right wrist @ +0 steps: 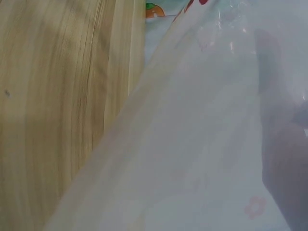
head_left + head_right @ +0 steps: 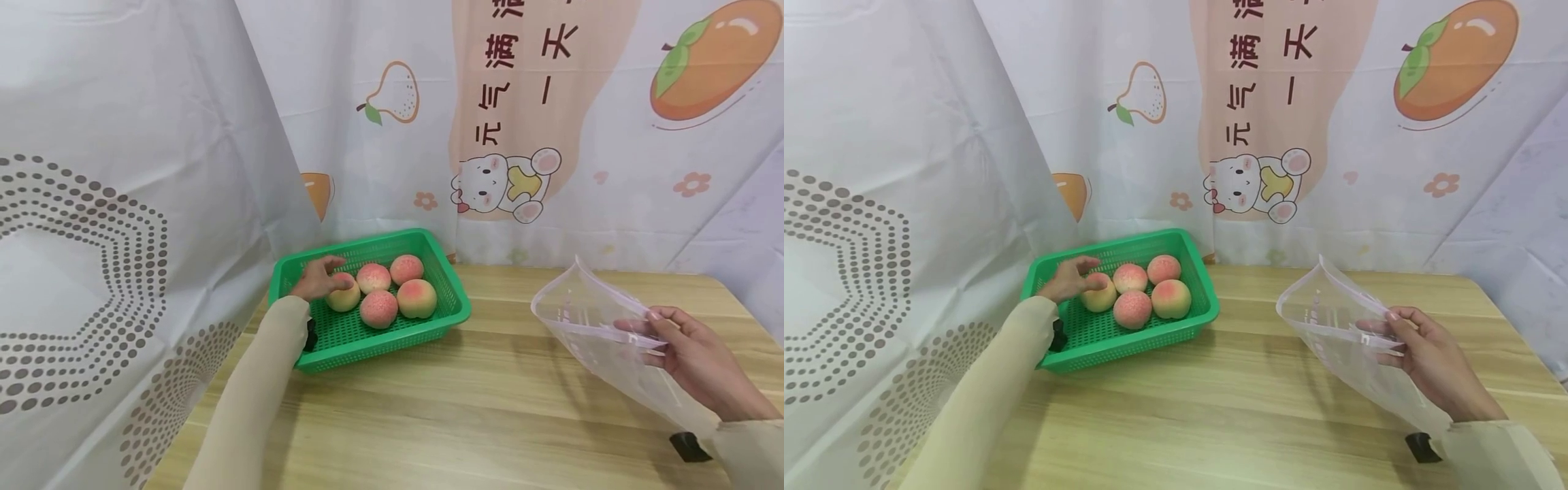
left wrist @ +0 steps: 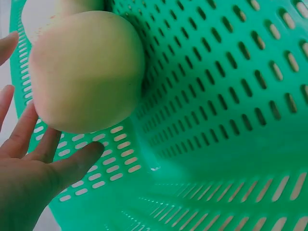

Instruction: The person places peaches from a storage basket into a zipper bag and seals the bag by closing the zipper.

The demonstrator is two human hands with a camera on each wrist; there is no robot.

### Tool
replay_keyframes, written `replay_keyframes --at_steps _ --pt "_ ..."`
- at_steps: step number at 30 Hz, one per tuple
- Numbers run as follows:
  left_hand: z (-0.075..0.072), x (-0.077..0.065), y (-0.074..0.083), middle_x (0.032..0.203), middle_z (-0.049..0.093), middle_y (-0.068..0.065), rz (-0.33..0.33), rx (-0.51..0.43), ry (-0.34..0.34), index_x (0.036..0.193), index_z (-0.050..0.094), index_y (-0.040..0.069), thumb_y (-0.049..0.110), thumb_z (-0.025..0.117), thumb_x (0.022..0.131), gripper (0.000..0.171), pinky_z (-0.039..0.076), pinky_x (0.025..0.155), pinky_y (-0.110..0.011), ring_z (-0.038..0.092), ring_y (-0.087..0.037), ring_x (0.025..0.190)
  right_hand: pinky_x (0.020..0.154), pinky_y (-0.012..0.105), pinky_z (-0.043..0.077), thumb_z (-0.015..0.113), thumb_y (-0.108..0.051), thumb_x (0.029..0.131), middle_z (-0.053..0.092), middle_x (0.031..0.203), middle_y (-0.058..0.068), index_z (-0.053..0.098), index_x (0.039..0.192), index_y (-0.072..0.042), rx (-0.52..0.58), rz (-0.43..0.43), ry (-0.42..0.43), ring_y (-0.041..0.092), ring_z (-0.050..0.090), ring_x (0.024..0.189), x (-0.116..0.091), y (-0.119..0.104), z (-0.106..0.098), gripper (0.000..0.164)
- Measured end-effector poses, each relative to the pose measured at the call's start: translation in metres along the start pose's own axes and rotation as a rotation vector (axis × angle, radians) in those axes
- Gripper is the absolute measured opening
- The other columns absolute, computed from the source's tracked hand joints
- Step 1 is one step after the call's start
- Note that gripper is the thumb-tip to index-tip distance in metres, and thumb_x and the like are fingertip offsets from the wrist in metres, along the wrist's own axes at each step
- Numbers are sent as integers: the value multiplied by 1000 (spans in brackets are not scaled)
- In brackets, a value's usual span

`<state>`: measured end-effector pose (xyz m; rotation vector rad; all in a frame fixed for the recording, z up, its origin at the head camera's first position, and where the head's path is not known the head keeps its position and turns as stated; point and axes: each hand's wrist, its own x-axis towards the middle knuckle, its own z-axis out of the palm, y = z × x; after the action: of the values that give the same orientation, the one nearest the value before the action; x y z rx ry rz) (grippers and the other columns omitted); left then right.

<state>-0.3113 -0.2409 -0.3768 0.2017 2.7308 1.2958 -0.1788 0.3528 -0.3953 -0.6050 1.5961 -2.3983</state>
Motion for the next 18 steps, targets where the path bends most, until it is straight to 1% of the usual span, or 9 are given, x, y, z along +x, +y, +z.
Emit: replay_keyframes --at_steps 3,7,12,15,18 --pt "3 2 -3 150 42 -23 -21 42 -14 146 45 -2 17 76 90 66 39 108 -53 36 -41 139 81 33 58 22 1 109 70 118 14 54 115 -5 -3 1 2 19 68 108 -1 0 -1 33" --pt "7 4 -3 150 41 -22 -51 75 -33 146 46 0 16 78 88 69 41 106 -53 36 -41 139 82 34 58 21 2 108 70 118 15 55 114 -4 18 -14 -16 20 68 109 -1 0 -1 35" --pt "8 6 -2 152 40 -23 -94 121 -50 147 45 1 16 80 86 72 42 105 -52 38 -40 138 82 34 58 21 2 109 70 119 15 55 116 -4 12 -17 -26 20 68 109 0 1 -1 35" --pt "8 7 -2 153 38 -23 -104 149 -61 148 44 1 14 80 86 73 40 107 -53 37 -40 139 82 34 58 21 2 108 70 119 15 54 117 -4 21 -20 -36 21 68 109 1 1 -1 35" --pt "7 7 0 154 37 -24 -96 210 -73 148 42 -2 14 79 86 74 36 110 -55 36 -42 139 82 34 58 21 2 108 70 119 15 54 116 -4 23 -20 -36 21 68 108 1 1 -2 35"
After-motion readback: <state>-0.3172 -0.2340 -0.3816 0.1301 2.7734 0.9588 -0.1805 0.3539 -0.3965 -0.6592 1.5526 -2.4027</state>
